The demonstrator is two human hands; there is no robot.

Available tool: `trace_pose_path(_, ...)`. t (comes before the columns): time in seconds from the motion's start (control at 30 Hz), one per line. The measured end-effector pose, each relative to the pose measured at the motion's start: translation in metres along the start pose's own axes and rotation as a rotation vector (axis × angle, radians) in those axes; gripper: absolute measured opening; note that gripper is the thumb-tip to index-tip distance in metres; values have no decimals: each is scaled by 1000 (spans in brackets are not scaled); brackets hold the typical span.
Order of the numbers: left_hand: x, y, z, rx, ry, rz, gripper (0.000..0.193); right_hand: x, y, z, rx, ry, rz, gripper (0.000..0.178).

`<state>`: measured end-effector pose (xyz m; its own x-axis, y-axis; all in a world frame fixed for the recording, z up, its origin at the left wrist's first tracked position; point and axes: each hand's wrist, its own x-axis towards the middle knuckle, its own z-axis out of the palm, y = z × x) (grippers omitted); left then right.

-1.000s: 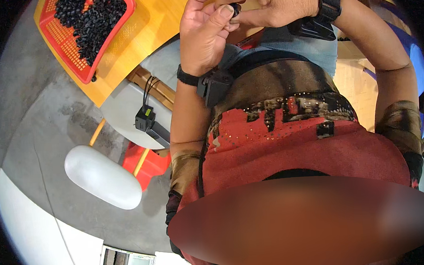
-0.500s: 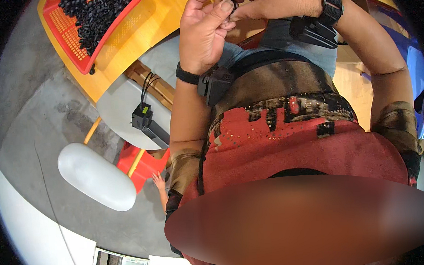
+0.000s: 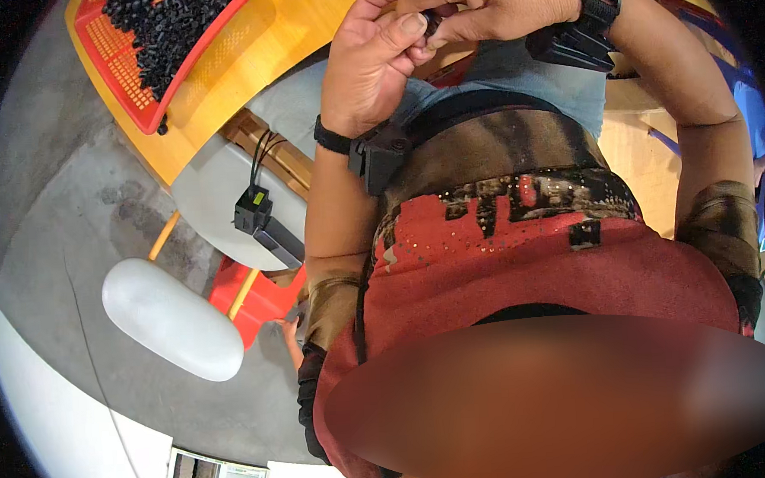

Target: The person assembles a small black component by hand, inserting a silver pin into a plastic housing.

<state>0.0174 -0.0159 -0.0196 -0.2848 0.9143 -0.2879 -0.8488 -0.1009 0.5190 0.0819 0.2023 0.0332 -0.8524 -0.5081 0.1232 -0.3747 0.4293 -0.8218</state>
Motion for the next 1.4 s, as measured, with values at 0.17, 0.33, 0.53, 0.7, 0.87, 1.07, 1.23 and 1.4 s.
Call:
trace_pose_path(0.17,-4,4,14,39,68,-21,39,3,-6,-3,43,1,-27,20)
trace_pose_path(0.33,-4,-1,-4,-17,12,57,38,8,-12,1,-11,-15,17,18)
trace_pose_path(0.53,-6,-2,-1,9,113,80,36,3,-18,10,65,229,99,19)
trace_pose_path(0.7,-8,-2,-2,-43,2,52,37,3,-14,2,80,45,101,20)
trace_pose_path(0.87,-9,7,9,-26,91,10,44,10,-9,3,20,52,-95,24)
trace_pose_path(1.07,-6,9,5,-50,-40,74,40,5,-14,10,13,193,-56,35)
trace_pose_path(1.23,0,8,6,-43,-59,156,31,2,-35,20,139,458,256,44)
trace_pose_path(1.4,32,7,-23,23,-499,408,28,6,-7,53,402,703,202,24)
